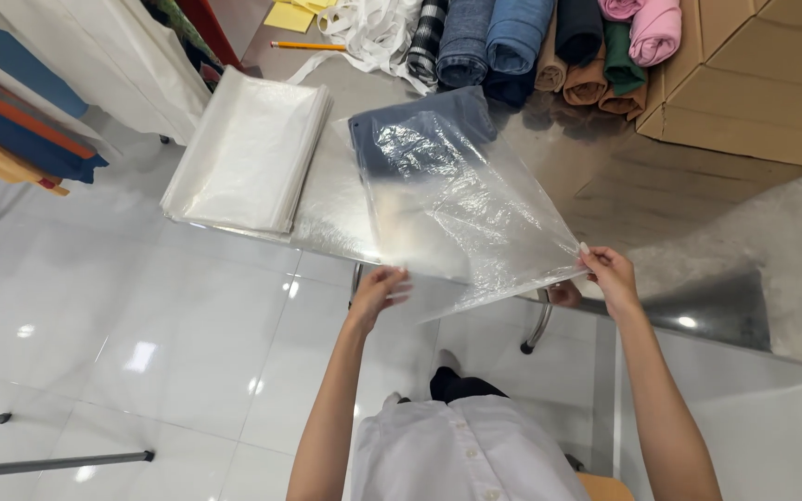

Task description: The person folds rolled clothing items and places them into clear plastic bags on a metal table. They then open a cardboard box and place the packaged items inside. The process is repeated with different colored clothing items.

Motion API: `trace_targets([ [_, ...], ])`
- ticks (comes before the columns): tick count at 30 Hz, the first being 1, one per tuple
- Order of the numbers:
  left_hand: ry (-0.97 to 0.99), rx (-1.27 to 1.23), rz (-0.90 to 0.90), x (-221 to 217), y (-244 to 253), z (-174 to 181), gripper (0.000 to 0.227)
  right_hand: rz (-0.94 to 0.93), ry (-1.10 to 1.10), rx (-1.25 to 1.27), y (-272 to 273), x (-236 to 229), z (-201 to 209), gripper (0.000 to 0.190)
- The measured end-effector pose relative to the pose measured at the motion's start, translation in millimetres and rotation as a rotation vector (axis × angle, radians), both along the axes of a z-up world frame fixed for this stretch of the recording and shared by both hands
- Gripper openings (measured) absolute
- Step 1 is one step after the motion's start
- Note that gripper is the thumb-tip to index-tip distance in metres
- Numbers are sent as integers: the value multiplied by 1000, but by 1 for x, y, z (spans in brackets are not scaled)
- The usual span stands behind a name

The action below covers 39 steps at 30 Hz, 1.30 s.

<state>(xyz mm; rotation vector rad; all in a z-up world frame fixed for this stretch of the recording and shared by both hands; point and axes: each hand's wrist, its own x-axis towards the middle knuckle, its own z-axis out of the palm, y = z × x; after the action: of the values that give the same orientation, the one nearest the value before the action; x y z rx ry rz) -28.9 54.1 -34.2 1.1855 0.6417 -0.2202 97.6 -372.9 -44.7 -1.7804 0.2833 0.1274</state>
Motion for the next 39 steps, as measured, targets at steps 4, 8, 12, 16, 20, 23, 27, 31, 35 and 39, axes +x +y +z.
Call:
trace_targets([
  [4,22,31,-66,-19,-1,-8,29,4,11,20,0,-28,1,22],
  [8,-5,106,89,-20,23,-74,24,170,129,72,-1,-40,2,26],
  [12,-86,213,196,-30,41,-43,26,520,375,0,24,-45,46,24],
  [16,-97,276,193,-31,51,-22,31,554,423,-29,48,-24,73,25],
  [20,-137,277,184,-30,61,-17,29,472,387,22,81,10,65,30],
  [23,-120,242,206,-23,69,-14,30,409,311,72,96,47,37,34],
  [27,-95,304,161,-16,71,30,34,374,205,130,99,90,4,34],
  [31,11,373,80,1,71,76,51,392,191,169,85,116,-18,30],
  [35,-12,226,81,41,61,85,73,444,214,231,71,124,-28,18],
  [39,-10,28,167,89,60,65,72,438,240,283,66,131,-24,14],
])
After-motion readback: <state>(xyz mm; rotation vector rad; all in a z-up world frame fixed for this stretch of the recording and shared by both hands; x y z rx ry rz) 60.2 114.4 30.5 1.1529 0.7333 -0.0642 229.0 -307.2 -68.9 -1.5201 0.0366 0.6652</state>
